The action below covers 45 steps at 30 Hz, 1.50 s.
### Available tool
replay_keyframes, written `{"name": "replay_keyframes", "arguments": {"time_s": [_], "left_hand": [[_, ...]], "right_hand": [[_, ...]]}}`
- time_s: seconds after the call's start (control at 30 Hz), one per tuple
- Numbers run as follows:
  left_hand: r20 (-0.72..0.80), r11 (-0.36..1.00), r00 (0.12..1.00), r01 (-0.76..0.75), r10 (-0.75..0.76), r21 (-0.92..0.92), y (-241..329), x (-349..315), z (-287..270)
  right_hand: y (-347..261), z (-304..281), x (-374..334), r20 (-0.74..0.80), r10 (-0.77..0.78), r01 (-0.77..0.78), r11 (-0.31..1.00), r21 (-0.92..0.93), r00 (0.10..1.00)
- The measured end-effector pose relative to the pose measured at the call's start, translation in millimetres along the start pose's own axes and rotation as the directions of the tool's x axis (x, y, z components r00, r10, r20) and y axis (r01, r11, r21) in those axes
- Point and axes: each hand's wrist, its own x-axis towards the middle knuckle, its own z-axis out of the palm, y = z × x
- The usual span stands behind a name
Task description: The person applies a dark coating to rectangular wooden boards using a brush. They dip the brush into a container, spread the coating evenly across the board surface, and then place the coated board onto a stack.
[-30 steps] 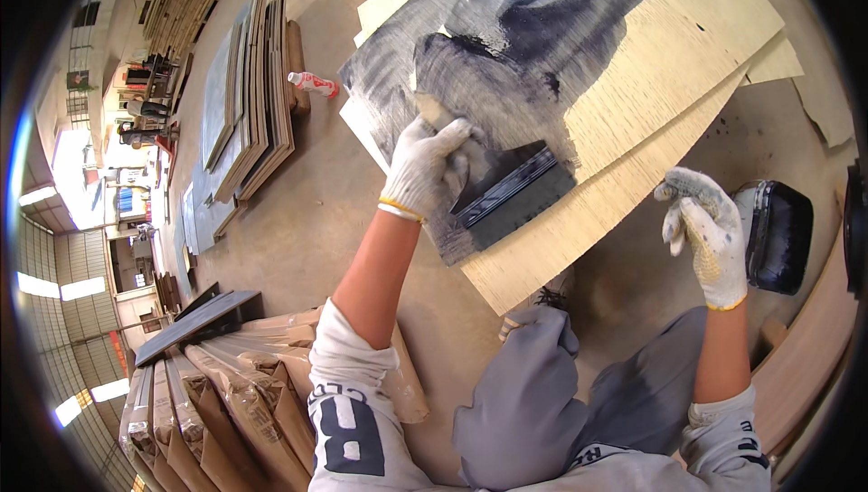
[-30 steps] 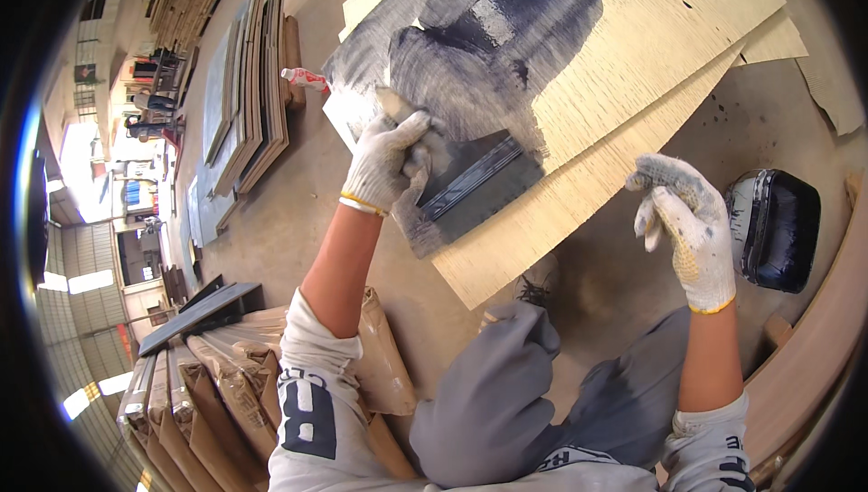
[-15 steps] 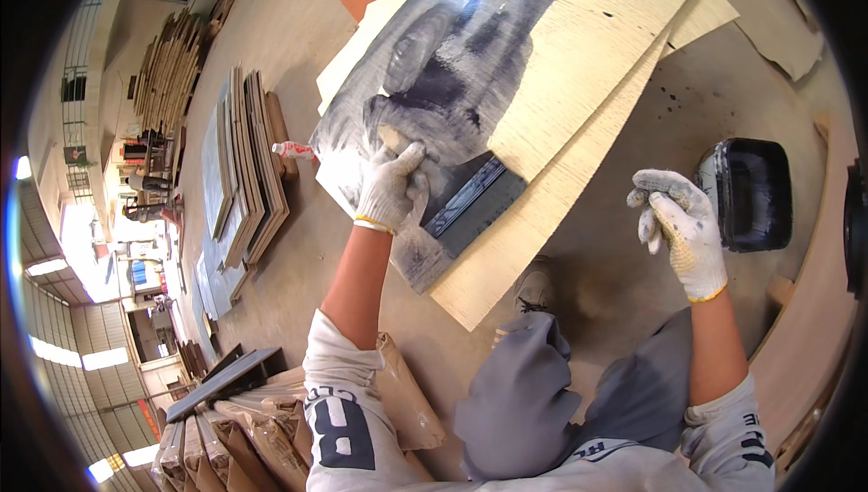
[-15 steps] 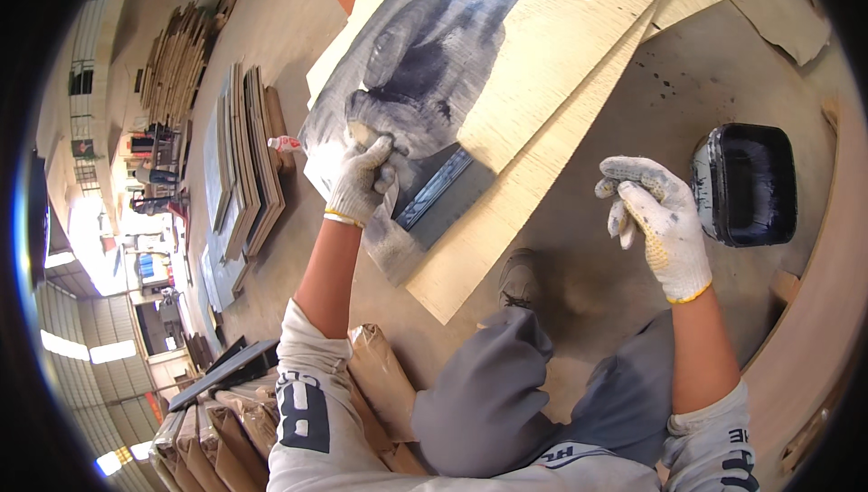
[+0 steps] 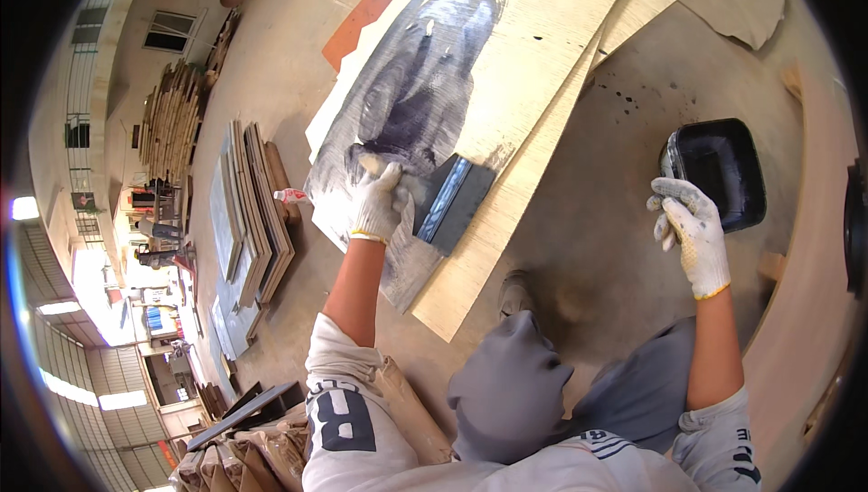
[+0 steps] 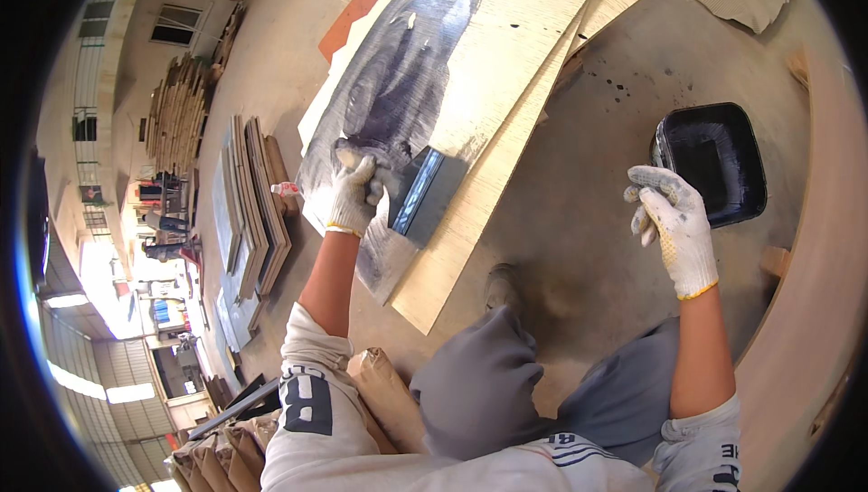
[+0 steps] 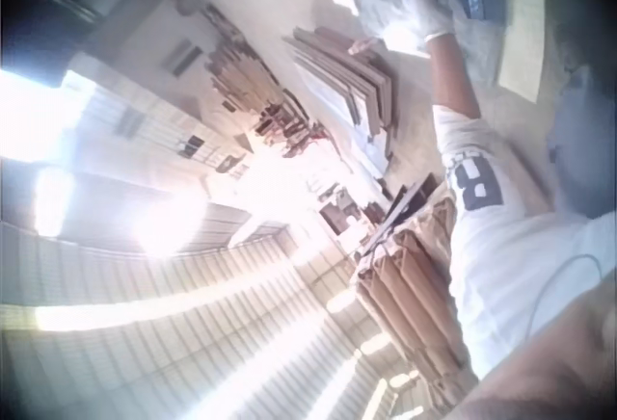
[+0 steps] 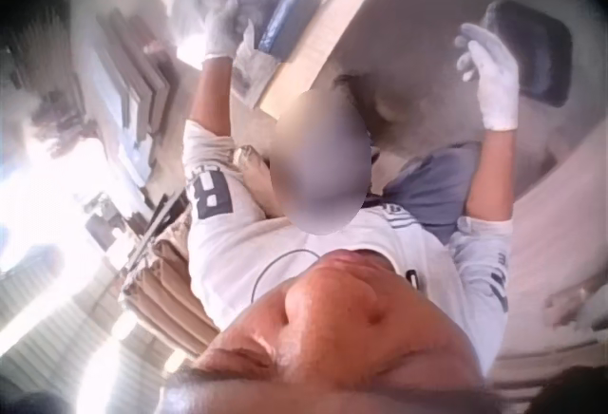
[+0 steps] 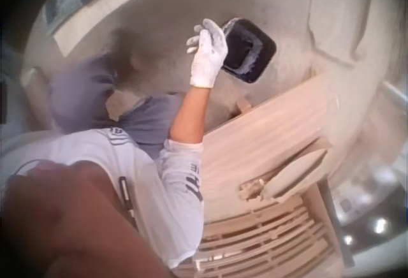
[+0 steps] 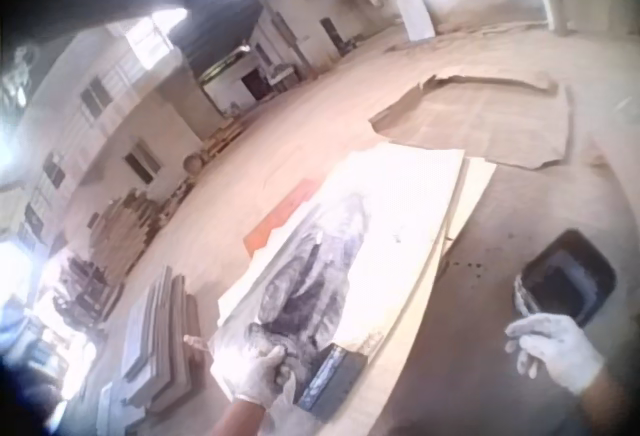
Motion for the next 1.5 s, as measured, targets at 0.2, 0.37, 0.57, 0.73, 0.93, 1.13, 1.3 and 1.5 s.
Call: {"name": "replay_keyframes", "arguments": {"time_s": [0.2, 0.37, 0.57, 0.73, 0.93, 1.13, 1.3, 1.5], "left_hand": [[-0.088, 0.997, 0.994, -0.072, 0.07, -0.023, 13.4, -20.5, -1.3], [0.028, 0.995, 0.995, -0.094, 0.095, -0.045, 16.0, 6.1, 51.0], [0.053, 0.981, 0.988, -0.135, 0.144, -0.137, 16.4, 44.5, 115.6], [0.084, 0.98, 0.978, -0.187, 0.193, -0.072, 27.3, 73.0, 159.4], [0.085, 0.995, 0.994, -0.063, 0.07, -0.076, 33.7, 40.2, 112.2], [-0.017, 0.999, 1.0, 0.004, -0.005, -0.039, 19.6, 5.4, 45.2], [0.073, 1.0, 0.997, -0.022, 0.021, 0.016, 34.3, 35.4, 92.7], [0.174, 0.994, 0.98, -0.103, 0.093, 0.047, 48.8, 101.9, 184.9]], "right_hand": [[-5.8, 8.9, -8.6, 0.087, -0.013, 0.004, 0.994, 0.106, 0.996], [24.8, 12.1, -9.4, 0.152, 0.014, -0.039, 0.986, 0.165, 0.988], [59.8, -15.5, -12.7, 0.153, 0.167, -0.202, 0.945, 0.256, 0.974], [60.3, -18.5, 1.9, 0.198, 0.192, -0.232, 0.952, 0.2, 0.961], [44.6, -19.7, 12.0, 0.129, 0.256, -0.273, 0.952, 0.135, 0.958], [37.4, -23.9, 5.7, 0.126, 0.291, -0.297, 0.954, 0.032, 0.948], [41.8, -30.7, 3.6, 0.154, 0.346, -0.35, 0.937, -0.001, 0.925], [40.1, -37.0, 7.2, 0.203, 0.407, -0.42, 0.907, 0.026, 0.891]]}}
